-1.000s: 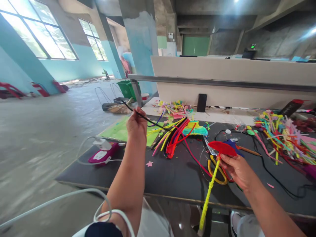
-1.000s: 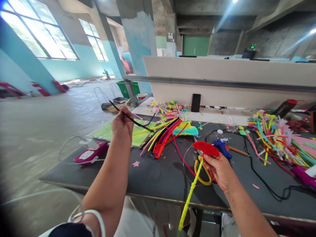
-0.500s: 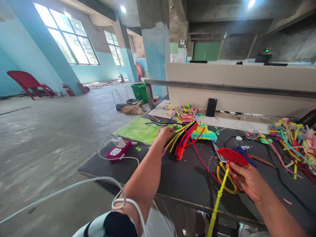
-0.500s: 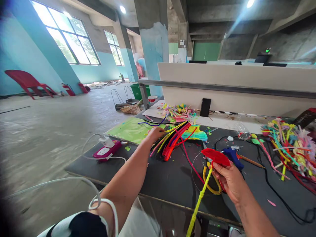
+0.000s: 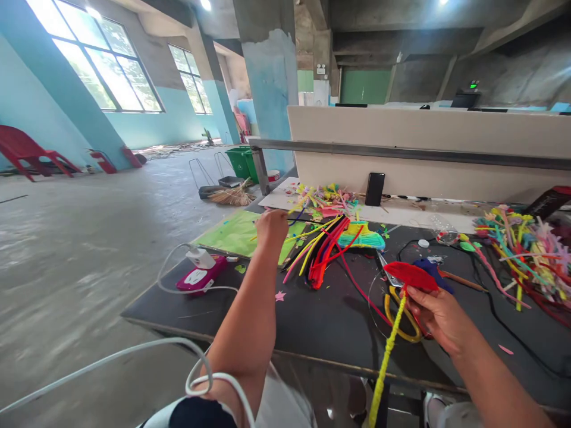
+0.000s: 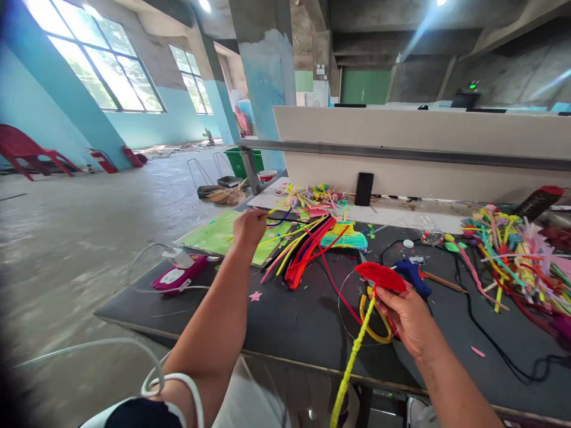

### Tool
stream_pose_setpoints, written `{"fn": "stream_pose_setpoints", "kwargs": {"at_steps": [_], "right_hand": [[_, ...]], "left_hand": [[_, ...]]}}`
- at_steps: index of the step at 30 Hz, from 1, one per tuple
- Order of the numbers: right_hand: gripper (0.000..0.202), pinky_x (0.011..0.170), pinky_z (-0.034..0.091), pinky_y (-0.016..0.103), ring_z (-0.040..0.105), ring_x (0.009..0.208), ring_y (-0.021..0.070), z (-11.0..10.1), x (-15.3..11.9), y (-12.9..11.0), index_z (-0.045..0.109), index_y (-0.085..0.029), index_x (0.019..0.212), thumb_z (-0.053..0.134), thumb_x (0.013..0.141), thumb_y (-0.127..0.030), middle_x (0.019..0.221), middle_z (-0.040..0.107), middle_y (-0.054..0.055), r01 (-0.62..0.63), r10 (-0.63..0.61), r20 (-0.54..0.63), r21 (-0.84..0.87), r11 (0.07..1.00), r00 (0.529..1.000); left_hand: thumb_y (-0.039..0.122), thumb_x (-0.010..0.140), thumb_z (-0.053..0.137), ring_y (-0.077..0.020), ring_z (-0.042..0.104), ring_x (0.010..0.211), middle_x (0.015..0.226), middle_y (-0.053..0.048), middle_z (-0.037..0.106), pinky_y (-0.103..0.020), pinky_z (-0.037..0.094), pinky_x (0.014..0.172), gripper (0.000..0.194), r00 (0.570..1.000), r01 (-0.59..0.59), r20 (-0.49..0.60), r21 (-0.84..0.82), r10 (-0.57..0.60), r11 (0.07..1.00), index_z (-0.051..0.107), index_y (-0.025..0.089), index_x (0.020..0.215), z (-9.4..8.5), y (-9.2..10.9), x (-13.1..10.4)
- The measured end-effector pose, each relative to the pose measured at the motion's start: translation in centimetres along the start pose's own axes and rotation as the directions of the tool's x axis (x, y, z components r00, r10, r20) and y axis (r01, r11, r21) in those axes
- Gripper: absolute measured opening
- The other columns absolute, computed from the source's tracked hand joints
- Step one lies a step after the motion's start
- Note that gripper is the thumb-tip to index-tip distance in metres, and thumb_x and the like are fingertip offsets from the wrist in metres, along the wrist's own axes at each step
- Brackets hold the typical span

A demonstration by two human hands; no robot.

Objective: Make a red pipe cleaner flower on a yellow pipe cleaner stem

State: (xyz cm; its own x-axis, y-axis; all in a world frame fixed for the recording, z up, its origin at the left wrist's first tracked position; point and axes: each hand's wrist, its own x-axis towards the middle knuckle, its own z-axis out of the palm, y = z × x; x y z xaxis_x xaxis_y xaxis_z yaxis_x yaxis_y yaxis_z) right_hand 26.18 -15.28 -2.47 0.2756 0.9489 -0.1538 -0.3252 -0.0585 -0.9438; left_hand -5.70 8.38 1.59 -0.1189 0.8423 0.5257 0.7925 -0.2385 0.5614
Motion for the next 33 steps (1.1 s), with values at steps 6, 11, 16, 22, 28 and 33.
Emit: {"fn": "stream_pose_setpoints", "kwargs": {"at_steps": [6, 11, 16, 22, 28, 33], "right_hand": [[0.027, 0.052, 0.038, 0.023, 0.052, 0.058, 0.0103, 0.0, 0.4, 0.6, 0.071, -0.02, 0.081, 0.082, 0.058, -0.03, 0.072, 0.066, 0.001, -0.003, 0.003, 0.009, 0.046, 0.999, 1.0], [0.032, 0.052, 0.039, 0.022, 0.055, 0.059, 0.0104, 0.0, 0.2, 0.5, 0.071, -0.021, 0.09, 0.08, 0.061, -0.029, 0.075, 0.068, 0.0, 0.031, -0.032, 0.012, 0.067, 0.997, 0.999], [0.028, 0.052, 0.041, 0.022, 0.056, 0.059, 0.0109, -0.3, 0.1, -0.1, 0.071, -0.02, 0.084, 0.081, 0.058, -0.028, 0.073, 0.068, 0.0, 0.062, -0.058, -0.048, 0.084, 0.995, 0.997], [0.023, 0.051, 0.038, 0.022, 0.053, 0.056, 0.0088, -1.2, 0.4, -0.1, 0.071, -0.019, 0.081, 0.079, 0.062, -0.026, 0.073, 0.067, 0.0, 0.113, -0.109, -0.045, 0.087, 0.99, 0.993], [0.024, 0.05, 0.036, 0.022, 0.053, 0.056, 0.01, -0.6, 0.2, -0.4, 0.07, -0.02, 0.083, 0.079, 0.062, -0.027, 0.07, 0.067, 0.0, 0.12, -0.119, -0.019, 0.083, 0.989, 0.993], [0.033, 0.048, 0.033, 0.022, 0.054, 0.055, 0.0114, 0.4, -0.5, -0.8, 0.068, -0.021, 0.087, 0.08, 0.058, -0.026, 0.067, 0.068, 0.0, 0.111, -0.109, -0.025, 0.07, 0.991, 0.994]], "left_hand": [[0.031, 0.077, 0.059, -0.0193, 0.061, 0.088, 0.093, -0.005, 0.068, -0.03, 0.046, 0.081, 0.028, 0.916, -0.277, 0.029, -0.675, 0.4, 0.684, 0.07, 0.018, 0.099, -0.5, 5.9, -3.9], [0.024, 0.083, 0.053, -0.0173, 0.062, 0.086, 0.091, -0.008, 0.069, -0.026, 0.046, 0.08, 0.025, 0.374, -0.287, 0.406, -0.804, 0.834, 0.52, 0.072, 0.02, 0.1, -0.3, 11.9, -9.2], [0.034, 0.08, 0.059, -0.013, 0.059, 0.067, 0.077, -0.006, 0.067, -0.024, 0.046, 0.066, 0.027, 0.502, 0.037, 0.528, -0.805, 0.685, 0.593, 0.07, 0.017, 0.098, 1.1, 12.1, -10.4], [0.035, 0.07, 0.063, -0.0077, 0.043, 0.042, 0.055, 0.002, 0.056, -0.019, 0.032, 0.044, 0.034, 0.683, 0.212, 0.68, -0.534, 0.267, 0.818, 0.069, 0.012, 0.095, 3.0, 9.0, -7.9], [0.03, 0.069, 0.061, -0.0099, 0.048, 0.051, 0.061, 0.0, 0.062, -0.018, 0.034, 0.047, 0.028, 0.43, -0.029, 0.786, -0.48, 0.444, 0.877, 0.075, 0.017, 0.089, 1.4, 8.4, -6.8], [0.03, 0.069, 0.062, -0.0102, 0.049, 0.053, 0.063, -0.001, 0.062, -0.018, 0.035, 0.049, 0.03, 0.489, 0.021, 0.753, -0.514, 0.44, 0.857, 0.074, 0.016, 0.093, 1.3, 8.4, -6.9]]}}
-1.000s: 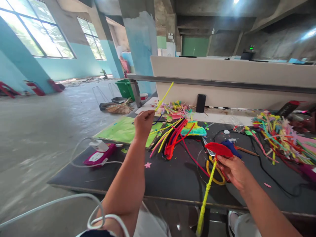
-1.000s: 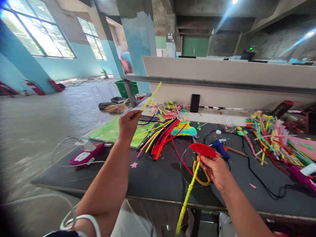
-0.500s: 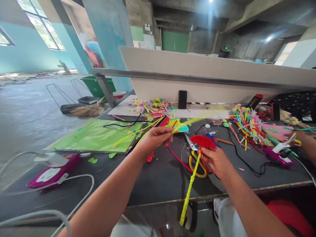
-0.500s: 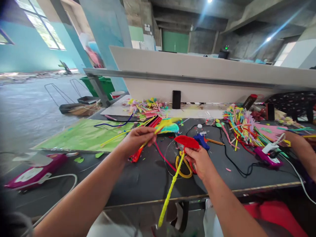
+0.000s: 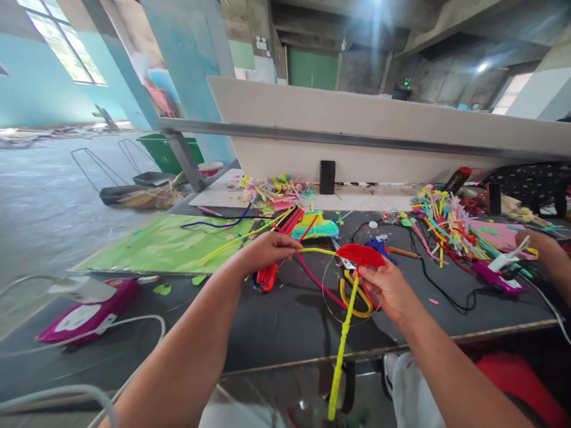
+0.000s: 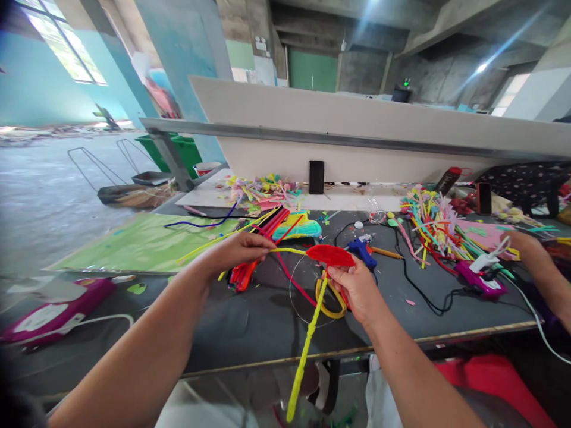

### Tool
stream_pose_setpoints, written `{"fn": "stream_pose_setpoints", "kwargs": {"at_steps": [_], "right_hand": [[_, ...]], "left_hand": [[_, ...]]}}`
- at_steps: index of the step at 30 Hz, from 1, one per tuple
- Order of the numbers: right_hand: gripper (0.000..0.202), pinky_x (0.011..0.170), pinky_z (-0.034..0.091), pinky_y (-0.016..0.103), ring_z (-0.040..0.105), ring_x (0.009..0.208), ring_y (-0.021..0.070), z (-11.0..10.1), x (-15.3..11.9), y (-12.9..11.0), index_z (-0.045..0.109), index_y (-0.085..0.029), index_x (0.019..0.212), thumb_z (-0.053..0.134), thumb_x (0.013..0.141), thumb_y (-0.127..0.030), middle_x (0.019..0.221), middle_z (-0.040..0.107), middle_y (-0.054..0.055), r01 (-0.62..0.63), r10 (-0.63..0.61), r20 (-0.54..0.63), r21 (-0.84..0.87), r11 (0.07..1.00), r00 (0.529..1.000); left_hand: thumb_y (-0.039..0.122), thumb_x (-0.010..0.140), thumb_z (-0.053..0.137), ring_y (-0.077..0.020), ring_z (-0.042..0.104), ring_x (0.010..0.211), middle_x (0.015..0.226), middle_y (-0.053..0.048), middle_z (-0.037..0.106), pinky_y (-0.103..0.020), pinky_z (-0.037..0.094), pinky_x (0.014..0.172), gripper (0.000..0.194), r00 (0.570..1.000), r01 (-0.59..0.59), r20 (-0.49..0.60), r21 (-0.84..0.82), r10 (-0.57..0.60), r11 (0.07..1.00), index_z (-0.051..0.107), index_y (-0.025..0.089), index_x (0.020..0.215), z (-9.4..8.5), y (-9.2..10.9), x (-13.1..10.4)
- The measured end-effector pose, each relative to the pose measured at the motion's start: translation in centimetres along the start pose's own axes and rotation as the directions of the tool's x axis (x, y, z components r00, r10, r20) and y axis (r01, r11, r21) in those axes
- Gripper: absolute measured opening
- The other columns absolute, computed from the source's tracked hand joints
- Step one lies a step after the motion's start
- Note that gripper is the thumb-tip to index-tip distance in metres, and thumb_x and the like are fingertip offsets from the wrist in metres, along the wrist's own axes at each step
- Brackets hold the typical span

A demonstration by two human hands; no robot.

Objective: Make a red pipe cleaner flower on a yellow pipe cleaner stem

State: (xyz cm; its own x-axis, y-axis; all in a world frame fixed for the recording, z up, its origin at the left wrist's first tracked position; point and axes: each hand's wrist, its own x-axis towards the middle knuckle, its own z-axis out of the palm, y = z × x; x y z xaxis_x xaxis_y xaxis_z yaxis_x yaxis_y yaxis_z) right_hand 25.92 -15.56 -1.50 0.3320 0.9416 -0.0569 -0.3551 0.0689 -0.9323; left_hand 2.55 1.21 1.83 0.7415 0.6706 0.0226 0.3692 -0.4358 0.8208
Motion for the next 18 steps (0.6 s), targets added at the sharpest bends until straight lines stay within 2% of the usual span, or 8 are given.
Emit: {"fn": "stream_pose_setpoints", "kwargs": {"at_steps": [6, 8, 9, 11, 13, 15, 17, 18], "right_hand": [[0.029, 0.047, 0.031, 0.023, 0.051, 0.052, 0.0111, 0.3, -0.1, 0.4, 0.07, -0.019, 0.086, 0.078, 0.06, -0.03, 0.066, 0.066, 0.001, 0.028, -0.026, 0.024, -0.086, 0.996, 0.999], [0.029, 0.048, 0.032, 0.024, 0.05, 0.052, 0.0106, -0.1, 0.3, 0.7, 0.07, -0.018, 0.087, 0.077, 0.061, -0.03, 0.068, 0.067, 0.001, 0.043, -0.043, 0.002, -0.103, 0.994, 0.999], [0.028, 0.049, 0.032, 0.024, 0.049, 0.052, 0.0103, -0.4, 0.5, 0.9, 0.07, -0.018, 0.087, 0.076, 0.062, -0.03, 0.068, 0.066, 0.0, 0.064, -0.066, -0.019, -0.112, 0.992, 0.998], [0.023, 0.05, 0.033, 0.024, 0.046, 0.051, 0.0092, -1.0, 0.9, 1.1, 0.07, -0.018, 0.083, 0.075, 0.064, -0.029, 0.065, 0.064, -0.001, 0.115, -0.127, -0.078, -0.143, 0.983, 0.989], [0.019, 0.051, 0.034, 0.025, 0.045, 0.049, 0.009, -1.6, 1.3, 1.4, 0.068, -0.019, 0.079, 0.074, 0.064, -0.03, 0.063, 0.063, -0.002, 0.144, -0.172, -0.157, -0.175, 0.974, 0.973], [0.019, 0.051, 0.035, 0.026, 0.046, 0.049, 0.0097, -1.8, 1.6, 1.6, 0.067, -0.019, 0.078, 0.074, 0.064, -0.031, 0.063, 0.063, -0.002, 0.158, -0.198, -0.227, -0.184, 0.97, 0.953], [0.019, 0.054, 0.038, 0.027, 0.049, 0.052, 0.0113, -1.6, 1.6, 1.7, 0.067, -0.02, 0.079, 0.073, 0.065, -0.032, 0.065, 0.064, -0.001, 0.185, -0.231, -0.275, -0.185, 0.965, 0.933], [0.019, 0.056, 0.039, 0.028, 0.051, 0.055, 0.0124, -1.5, 1.5, 1.7, 0.067, -0.021, 0.079, 0.073, 0.065, -0.032, 0.066, 0.065, -0.001, 0.2, -0.248, -0.285, -0.188, 0.962, 0.926]], "left_hand": [[0.029, 0.077, 0.057, -0.0128, 0.055, 0.062, 0.07, -0.002, 0.065, -0.02, 0.042, 0.058, 0.025, 0.985, -0.142, 0.106, 0.018, 0.139, 0.99, 0.073, 0.018, 0.092, 2.4, 0.8, 0.8], [0.029, 0.079, 0.055, -0.016, 0.06, 0.074, 0.082, -0.005, 0.068, -0.025, 0.047, 0.069, 0.026, 0.97, -0.24, 0.037, 0.069, 0.238, 0.968, 0.072, 0.019, 0.096, 3.3, 1.3, 0.9], [0.029, 0.079, 0.056, -0.0181, 0.06, 0.084, 0.092, -0.007, 0.067, -0.028, 0.047, 0.077, 0.028, 0.948, -0.301, -0.066, 0.125, 0.311, 0.945, 0.071, 0.019, 0.101, 3.7, 1.5, 0.9], [0.028, 0.079, 0.059, -0.0218, 0.056, 0.102, 0.107, -0.01, 0.062, -0.036, 0.043, 0.091, 0.031, 0.833, -0.384, -0.297, 0.297, 0.467, 0.874, 0.068, 0.02, 0.106, 4.4, 1.9, 0.6], [0.028, 0.078, 0.06, -0.0227, 0.054, 0.104, 0.108, -0.011, 0.059, -0.039, 0.04, 0.095, 0.027, 0.709, -0.406, -0.394, 0.45, 0.585, 0.795, 0.07, 0.02, 0.102, 5.3, 2.3, 0.2], [0.028, 0.08, 0.058, -0.0198, 0.057, 0.092, 0.095, -0.01, 0.062, -0.035, 0.044, 0.089, 0.021, 0.724, -0.462, -0.296, 0.462, 0.623, 0.757, 0.073, 0.02, 0.092, 6.6, 2.7, -0.2], [0.026, 0.084, 0.052, -0.0166, 0.061, 0.08, 0.084, -0.007, 0.066, -0.028, 0.048, 0.079, 0.023, 0.816, -0.497, -0.127, 0.345, 0.564, 0.796, 0.072, 0.02, 0.093, 8.2, 3.2, -0.4], [0.026, 0.085, 0.05, -0.0162, 0.062, 0.077, 0.081, -0.006, 0.067, -0.027, 0.048, 0.076, 0.025, 0.854, -0.464, -0.106, 0.288, 0.51, 0.838, 0.072, 0.02, 0.096, 9.0, 3.5, -0.4]]}}
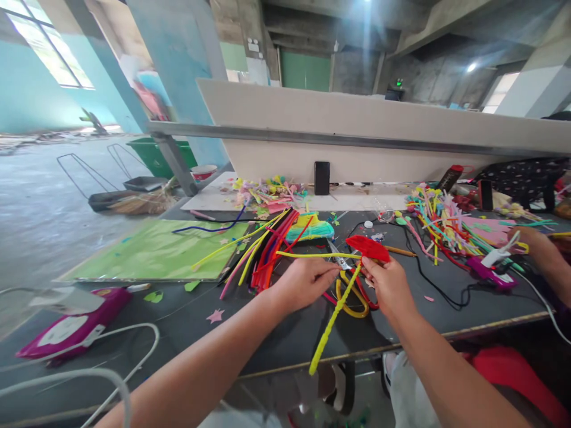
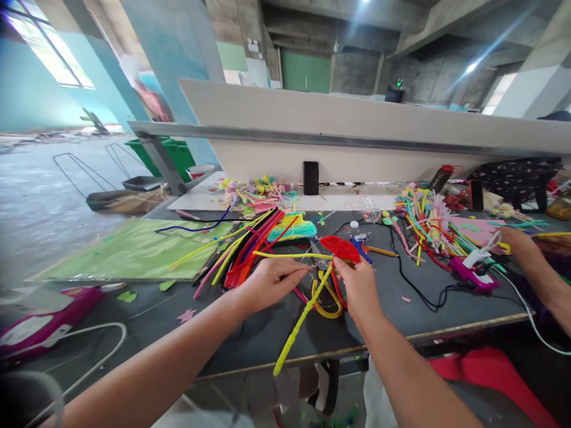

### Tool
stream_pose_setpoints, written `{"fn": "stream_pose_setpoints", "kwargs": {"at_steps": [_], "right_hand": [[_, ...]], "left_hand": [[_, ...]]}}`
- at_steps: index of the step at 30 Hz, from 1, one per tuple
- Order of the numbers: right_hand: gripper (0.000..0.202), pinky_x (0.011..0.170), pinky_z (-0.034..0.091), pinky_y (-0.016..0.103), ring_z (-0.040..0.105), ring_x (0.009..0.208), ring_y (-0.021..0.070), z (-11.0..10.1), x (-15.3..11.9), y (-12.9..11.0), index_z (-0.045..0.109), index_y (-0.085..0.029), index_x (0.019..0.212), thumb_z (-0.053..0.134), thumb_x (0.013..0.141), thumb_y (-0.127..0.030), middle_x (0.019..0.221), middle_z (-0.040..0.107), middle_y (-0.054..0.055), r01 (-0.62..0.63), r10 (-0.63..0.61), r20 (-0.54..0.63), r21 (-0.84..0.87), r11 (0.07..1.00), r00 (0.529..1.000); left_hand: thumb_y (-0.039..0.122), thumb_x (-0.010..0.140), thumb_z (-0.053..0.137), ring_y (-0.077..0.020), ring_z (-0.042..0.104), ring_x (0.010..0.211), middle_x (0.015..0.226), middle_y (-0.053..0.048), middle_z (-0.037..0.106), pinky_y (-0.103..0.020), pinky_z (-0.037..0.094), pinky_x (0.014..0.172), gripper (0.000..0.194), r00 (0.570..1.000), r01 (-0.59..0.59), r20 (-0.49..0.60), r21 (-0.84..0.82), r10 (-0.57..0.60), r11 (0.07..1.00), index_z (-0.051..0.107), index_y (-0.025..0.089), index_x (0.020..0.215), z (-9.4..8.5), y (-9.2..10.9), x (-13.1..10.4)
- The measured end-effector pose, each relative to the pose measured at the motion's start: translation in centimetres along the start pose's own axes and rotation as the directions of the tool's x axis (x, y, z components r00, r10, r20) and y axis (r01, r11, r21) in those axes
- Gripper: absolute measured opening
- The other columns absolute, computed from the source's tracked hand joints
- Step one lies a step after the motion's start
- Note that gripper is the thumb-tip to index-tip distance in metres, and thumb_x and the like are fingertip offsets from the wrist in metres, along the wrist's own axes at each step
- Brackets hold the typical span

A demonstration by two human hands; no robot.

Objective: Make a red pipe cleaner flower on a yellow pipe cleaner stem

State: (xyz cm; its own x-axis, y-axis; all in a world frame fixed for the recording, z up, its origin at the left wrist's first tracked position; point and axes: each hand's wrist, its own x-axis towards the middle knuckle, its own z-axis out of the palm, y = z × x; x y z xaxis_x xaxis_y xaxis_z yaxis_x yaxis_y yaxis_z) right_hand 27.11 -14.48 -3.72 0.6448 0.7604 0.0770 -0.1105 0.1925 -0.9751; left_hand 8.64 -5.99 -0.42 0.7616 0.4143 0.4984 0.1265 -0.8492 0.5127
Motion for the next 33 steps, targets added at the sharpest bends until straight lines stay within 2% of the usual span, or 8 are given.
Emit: {"fn": "stream_pose_setpoints", "kwargs": {"at_steps": [3, 7, 10, 14, 17, 24, 28, 33], "right_hand": [[0.019, 0.058, 0.041, 0.028, 0.055, 0.059, 0.0144, 0.4, -0.3, -0.3, 0.068, -0.021, 0.08, 0.073, 0.066, -0.032, 0.069, 0.067, 0.0, 0.013, -0.014, 0.002, 0.01, 1.0, 1.0], [0.018, 0.059, 0.043, 0.028, 0.055, 0.059, 0.013, 0.2, -0.2, -1.0, 0.068, -0.02, 0.079, 0.076, 0.064, -0.028, 0.068, 0.067, 0.0, -0.059, 0.048, 0.075, 0.15, 0.987, 0.996], [0.019, 0.062, 0.045, 0.027, 0.058, 0.062, 0.0125, -0.6, 0.4, -1.7, 0.067, -0.021, 0.076, 0.078, 0.061, -0.024, 0.069, 0.066, -0.001, -0.129, 0.088, 0.146, 0.301, 0.945, 0.985], [0.017, 0.056, 0.043, 0.024, 0.05, 0.052, 0.0074, -1.8, 0.8, -2.3, 0.067, -0.021, 0.077, 0.077, 0.064, -0.022, 0.068, 0.065, -0.002, -0.187, 0.093, 0.26, 0.363, 0.913, 0.961], [0.018, 0.054, 0.042, 0.025, 0.048, 0.05, 0.0081, -2.0, 0.6, -2.3, 0.067, -0.02, 0.078, 0.076, 0.064, -0.025, 0.067, 0.065, -0.001, -0.149, 0.07, 0.256, 0.307, 0.94, 0.964], [0.027, 0.051, 0.039, 0.026, 0.049, 0.053, 0.0117, -0.7, -2.0, -2.3, 0.068, -0.02, 0.085, 0.074, 0.063, -0.033, 0.067, 0.067, 0.0, 0.063, -0.056, 0.279, -0.016, 0.998, 0.959], [0.029, 0.053, 0.04, 0.027, 0.053, 0.055, 0.0132, 1.1, -6.3, -2.8, 0.068, -0.019, 0.093, 0.071, 0.067, -0.033, 0.071, 0.069, 0.001, 0.126, -0.093, 0.339, -0.076, 0.989, 0.936], [0.024, 0.064, 0.047, 0.032, 0.062, 0.069, 0.019, 2.2, -13.7, -1.7, 0.068, -0.022, 0.09, 0.072, 0.067, -0.028, 0.081, 0.072, 0.001, 0.114, -0.078, 0.318, -0.097, 0.989, 0.945]], "left_hand": [[0.027, 0.085, 0.05, -0.016, 0.063, 0.071, 0.075, -0.003, 0.069, -0.024, 0.048, 0.067, 0.028, 0.978, 0.208, 0.021, -0.101, -0.207, 0.973, 0.071, 0.021, 0.103, 1.3, 1.8, 0.4], [0.029, 0.085, 0.049, -0.0106, 0.056, 0.052, 0.068, -0.002, 0.066, -0.021, 0.044, 0.054, 0.03, 0.948, 0.317, 0.085, -0.201, -0.305, 0.927, 0.07, 0.018, 0.103, 0.0, 4.4, 0.8], [0.031, 0.083, 0.053, -0.0088, 0.054, 0.054, 0.074, -0.003, 0.067, -0.02, 0.042, 0.054, 0.029, 0.932, 0.322, -0.06, -0.321, -0.359, 0.89, 0.071, 0.016, 0.099, -1.8, 5.7, 1.2], [0.032, 0.079, 0.058, -0.0083, 0.053, 0.058, 0.078, -0.001, 0.064, -0.02, 0.042, 0.054, 0.027, 0.766, 0.184, -0.371, -0.656, -0.525, 0.732, 0.067, 0.017, 0.099, -2.4, 6.3, 0.9], [0.029, 0.079, 0.056, -0.0084, 0.055, 0.06, 0.079, 0.0, 0.062, -0.021, 0.044, 0.056, 0.021, 0.617, 0.01, -0.493, -0.775, -0.613, 0.632, 0.063, 0.019, 0.097, -0.2, 7.2, -1.2], [0.027, 0.073, 0.066, -0.0214, 0.063, 0.094, 0.096, -0.009, 0.069, -0.036, 0.048, 0.089, 0.025, 0.667, 0.201, -0.17, -0.896, -0.726, 0.395, 0.068, 0.016, 0.095, 5.6, 10.4, -8.5], [0.022, 0.066, 0.071, -0.0255, 0.042, 0.129, 0.136, -0.008, 0.05, -0.038, 0.029, 0.11, 0.042, 0.698, 0.261, -0.162, -0.85, -0.698, 0.458, 0.068, 0.021, 0.108, 5.7, 11.5, -10.9], [0.028, 0.073, 0.069, -0.0239, 0.044, 0.127, 0.129, -0.008, 0.057, -0.036, 0.028, 0.11, 0.04, 0.736, 0.194, -0.112, -0.91, -0.668, 0.367, 0.066, 0.021, 0.112, 4.7, 13.3, -13.0]]}}
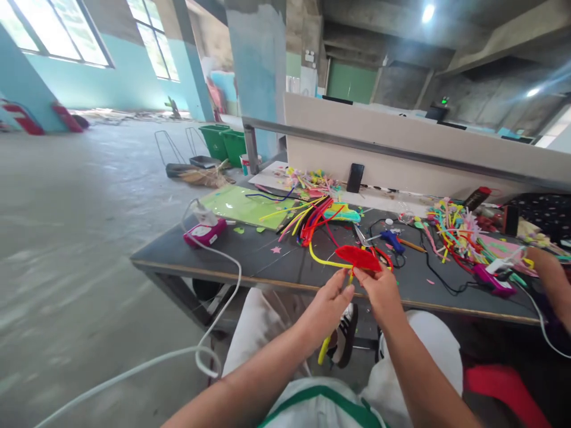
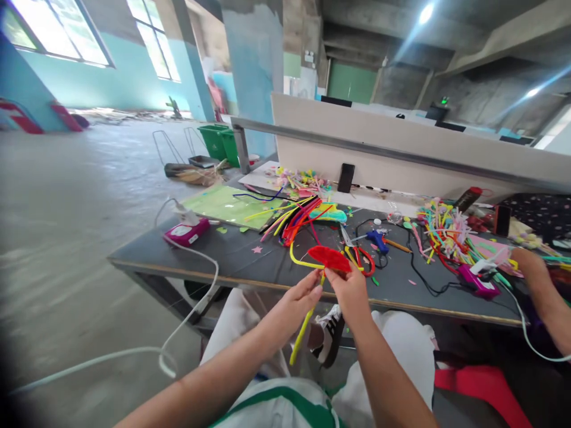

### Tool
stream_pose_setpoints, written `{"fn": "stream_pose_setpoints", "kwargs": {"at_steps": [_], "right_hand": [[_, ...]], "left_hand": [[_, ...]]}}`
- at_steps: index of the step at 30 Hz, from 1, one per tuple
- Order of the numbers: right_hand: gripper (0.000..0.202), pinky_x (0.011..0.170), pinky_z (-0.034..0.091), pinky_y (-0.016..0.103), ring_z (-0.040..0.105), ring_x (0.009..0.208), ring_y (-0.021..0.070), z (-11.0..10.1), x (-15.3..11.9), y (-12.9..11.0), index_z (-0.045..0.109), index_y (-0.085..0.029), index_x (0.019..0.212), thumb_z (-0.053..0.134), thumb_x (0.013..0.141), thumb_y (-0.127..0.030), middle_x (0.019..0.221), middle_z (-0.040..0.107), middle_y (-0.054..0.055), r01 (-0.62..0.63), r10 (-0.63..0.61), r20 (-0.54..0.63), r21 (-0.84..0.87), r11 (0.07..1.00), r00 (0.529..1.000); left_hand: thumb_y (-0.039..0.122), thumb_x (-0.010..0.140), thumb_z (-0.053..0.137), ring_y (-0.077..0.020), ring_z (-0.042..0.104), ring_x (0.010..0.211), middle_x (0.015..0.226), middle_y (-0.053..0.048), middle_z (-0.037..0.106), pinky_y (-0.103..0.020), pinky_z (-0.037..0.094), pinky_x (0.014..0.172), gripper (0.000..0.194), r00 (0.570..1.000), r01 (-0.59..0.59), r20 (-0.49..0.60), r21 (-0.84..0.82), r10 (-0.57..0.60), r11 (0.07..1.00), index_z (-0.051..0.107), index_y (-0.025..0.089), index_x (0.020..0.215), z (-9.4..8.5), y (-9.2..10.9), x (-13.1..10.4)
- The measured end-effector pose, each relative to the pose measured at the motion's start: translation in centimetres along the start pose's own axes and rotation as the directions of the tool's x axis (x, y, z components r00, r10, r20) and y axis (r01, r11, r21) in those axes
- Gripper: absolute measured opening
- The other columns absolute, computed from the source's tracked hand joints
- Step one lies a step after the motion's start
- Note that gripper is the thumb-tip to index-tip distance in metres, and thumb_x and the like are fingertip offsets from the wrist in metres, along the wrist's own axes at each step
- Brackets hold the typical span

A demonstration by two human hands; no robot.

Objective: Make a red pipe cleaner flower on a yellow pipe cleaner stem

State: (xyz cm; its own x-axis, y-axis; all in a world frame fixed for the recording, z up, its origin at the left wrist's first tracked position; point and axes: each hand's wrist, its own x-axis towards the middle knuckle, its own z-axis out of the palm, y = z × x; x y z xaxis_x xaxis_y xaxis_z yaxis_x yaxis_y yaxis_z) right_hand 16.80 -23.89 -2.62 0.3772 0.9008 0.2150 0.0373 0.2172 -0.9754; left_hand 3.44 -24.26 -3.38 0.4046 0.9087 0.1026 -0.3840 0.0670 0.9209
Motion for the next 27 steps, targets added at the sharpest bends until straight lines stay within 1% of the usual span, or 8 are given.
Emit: {"fn": "stream_pose_setpoints", "kwargs": {"at_steps": [2, 5, 7, 11, 15, 19, 25, 27], "right_hand": [[0.026, 0.069, 0.049, 0.034, 0.064, 0.075, 0.0205, 0.7, -2.2, 0.3, 0.066, -0.023, 0.093, 0.072, 0.068, -0.029, 0.084, 0.072, 0.002, -0.014, 0.015, -0.026, 0.031, 0.999, 1.0], [0.029, 0.071, 0.05, 0.035, 0.065, 0.076, 0.0205, 1.3, -4.2, 0.6, 0.064, -0.024, 0.096, 0.072, 0.069, -0.029, 0.087, 0.072, 0.002, -0.023, 0.028, -0.062, 0.081, 0.996, 0.998], [0.031, 0.071, 0.051, 0.035, 0.066, 0.077, 0.0208, 1.5, -4.7, 0.6, 0.063, -0.024, 0.098, 0.072, 0.069, -0.028, 0.09, 0.072, 0.003, -0.026, 0.032, -0.059, 0.098, 0.995, 0.998], [0.035, 0.073, 0.05, 0.035, 0.066, 0.083, 0.0217, 1.6, -4.7, 1.0, 0.061, -0.023, 0.102, 0.072, 0.069, -0.028, 0.093, 0.072, 0.004, -0.051, 0.054, -0.029, 0.102, 0.993, 0.998], [0.033, 0.066, 0.049, 0.032, 0.065, 0.075, 0.0194, 1.3, -4.6, 2.0, 0.06, -0.024, 0.1, 0.072, 0.069, -0.029, 0.086, 0.072, 0.002, -0.089, 0.093, -0.045, 0.091, 0.992, 0.995], [0.037, 0.067, 0.05, 0.032, 0.064, 0.074, 0.0184, 1.1, -4.6, 2.1, 0.056, -0.024, 0.102, 0.072, 0.068, -0.026, 0.087, 0.071, 0.002, -0.146, 0.146, 0.011, 0.122, 0.982, 0.989], [0.053, 0.064, 0.05, 0.033, 0.064, 0.068, 0.0181, -0.1, -4.8, 0.5, 0.049, -0.025, 0.114, 0.072, 0.067, -0.032, 0.099, 0.07, 0.005, -0.213, 0.183, 0.228, 0.115, 0.97, 0.956], [0.062, 0.065, 0.048, 0.035, 0.063, 0.064, 0.0184, -1.2, -5.2, 0.2, 0.043, -0.026, 0.124, 0.07, 0.069, -0.037, 0.087, 0.07, 0.003, -0.183, 0.18, 0.144, 0.007, 0.983, 0.973]], "left_hand": [[0.032, 0.076, 0.067, -0.0224, 0.051, 0.12, 0.121, -0.009, 0.062, -0.034, 0.034, 0.105, 0.038, 0.999, 0.035, 0.028, -0.139, -0.031, 0.99, 0.066, 0.021, 0.112, 0.1, 0.1, -1.0], [0.034, 0.075, 0.068, -0.0201, 0.06, 0.103, 0.104, -0.009, 0.069, -0.031, 0.042, 0.096, 0.032, 0.997, 0.055, -0.036, -0.305, -0.069, 0.951, 0.068, 0.018, 0.102, 0.3, -0.2, -1.8], [0.033, 0.07, 0.072, -0.0183, 0.063, 0.09, 0.093, -0.008, 0.07, -0.03, 0.045, 0.089, 0.028, 0.992, 0.071, -0.069, -0.378, -0.105, 0.923, 0.07, 0.016, 0.092, 0.2, -0.5, -1.8], [0.032, 0.064, 0.077, -0.0146, 0.062, 0.073, 0.085, -0.007, 0.069, -0.027, 0.048, 0.073, 0.028, 0.985, 0.139, -0.034, -0.443, -0.172, 0.886, 0.069, 0.014, 0.083, -0.1, -1.1, -1.0], [0.032, 0.064, 0.077, -0.0098, 0.058, 0.063, 0.081, -0.004, 0.067, -0.021, 0.043, 0.06, 0.03, 0.971, 0.206, -0.021, -0.431, -0.238, 0.878, 0.068, 0.014, 0.086, -0.5, -1.8, -0.4], [0.033, 0.063, 0.077, -0.0082, 0.054, 0.056, 0.072, -0.003, 0.064, -0.02, 0.038, 0.053, 0.027, 0.966, 0.221, -0.034, -0.392, -0.255, 0.893, 0.066, 0.013, 0.077, -0.6, -2.5, -0.3], [0.04, 0.061, 0.076, -0.0061, 0.046, 0.047, 0.058, 0.001, 0.055, -0.02, 0.031, 0.045, 0.034, 0.966, 0.18, -0.134, -0.27, -0.222, 0.946, 0.062, 0.013, 0.074, -0.4, -2.7, 0.1], [0.042, 0.059, 0.076, -0.005, 0.042, 0.044, 0.056, 0.003, 0.053, -0.019, 0.028, 0.042, 0.035, 0.96, 0.179, -0.177, -0.217, -0.219, 0.96, 0.06, 0.014, 0.073, -0.4, -2.9, 0.3]]}}
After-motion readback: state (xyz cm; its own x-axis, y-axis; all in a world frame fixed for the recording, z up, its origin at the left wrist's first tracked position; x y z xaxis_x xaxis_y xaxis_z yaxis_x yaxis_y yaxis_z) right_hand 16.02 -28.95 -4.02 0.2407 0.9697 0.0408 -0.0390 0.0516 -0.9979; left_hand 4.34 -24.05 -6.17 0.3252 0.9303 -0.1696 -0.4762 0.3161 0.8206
